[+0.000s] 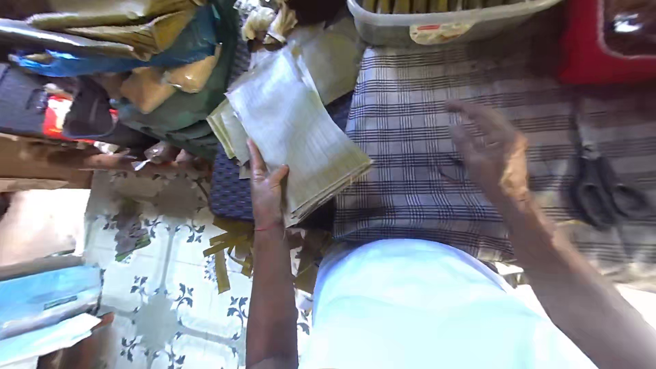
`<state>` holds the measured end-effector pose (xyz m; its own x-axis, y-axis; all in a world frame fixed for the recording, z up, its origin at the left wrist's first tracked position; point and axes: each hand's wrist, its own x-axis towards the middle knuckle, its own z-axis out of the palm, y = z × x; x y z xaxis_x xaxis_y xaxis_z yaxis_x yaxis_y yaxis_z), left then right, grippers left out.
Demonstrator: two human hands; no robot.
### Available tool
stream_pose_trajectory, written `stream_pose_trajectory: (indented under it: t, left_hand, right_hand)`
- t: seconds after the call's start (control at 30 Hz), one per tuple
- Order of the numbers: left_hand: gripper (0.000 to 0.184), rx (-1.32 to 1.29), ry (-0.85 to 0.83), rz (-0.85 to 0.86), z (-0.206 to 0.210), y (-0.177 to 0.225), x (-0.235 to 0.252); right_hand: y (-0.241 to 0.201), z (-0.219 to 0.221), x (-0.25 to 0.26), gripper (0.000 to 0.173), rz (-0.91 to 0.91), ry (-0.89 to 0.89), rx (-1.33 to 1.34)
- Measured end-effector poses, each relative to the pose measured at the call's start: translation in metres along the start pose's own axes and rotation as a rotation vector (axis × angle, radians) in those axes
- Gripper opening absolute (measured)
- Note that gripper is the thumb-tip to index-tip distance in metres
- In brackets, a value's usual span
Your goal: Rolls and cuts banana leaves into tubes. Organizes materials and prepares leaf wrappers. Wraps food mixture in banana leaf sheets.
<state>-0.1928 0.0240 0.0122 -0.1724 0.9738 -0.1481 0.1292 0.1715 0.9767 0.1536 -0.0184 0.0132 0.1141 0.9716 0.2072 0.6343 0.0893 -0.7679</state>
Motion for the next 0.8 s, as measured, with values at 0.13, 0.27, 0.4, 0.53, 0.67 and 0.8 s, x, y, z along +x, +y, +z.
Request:
stream_pose_trajectory:
  t: [0.13,0.27,0.4,0.53,0.67,0.8]
  left_hand:
    - [0.073,-0.048,0.03,0.065,0.016,0.007,0.001]
    - [0.068,0.153,0.002,0.136,0.033,-0.009,-0.004]
    - [0.071,0.544,0.074,0.19,0.036,-0.011,-0.012]
    - [0.066,0.687,0.171,0.266,0.035,-0.01,-0.012]
    - [0.083,0.987,0.059,0.466,0.029,-0.009,-0.02]
    - [0.105,1.14,-0.306,0.41,0.036,-0.013,-0.027]
  right_hand:
    - [0.04,-0.043,-0.025,0.065,0.283,0.103,-0.163]
    - [0.041,0.001,-0.058,0.072,0.048,-0.089,-0.357]
    - [0.042,0.014,-0.096,0.05,-0.35,-0.356,-0.11]
    - [0.038,-0.093,-0.135,0.031,-0.068,-0.762,-0.107]
    - [0.014,-0.147,-0.133,0.036,0.081,-0.759,-0.122]
    - [-0.008,-0.059,-0.082,0.035,-0.09,-0.388,-0.025]
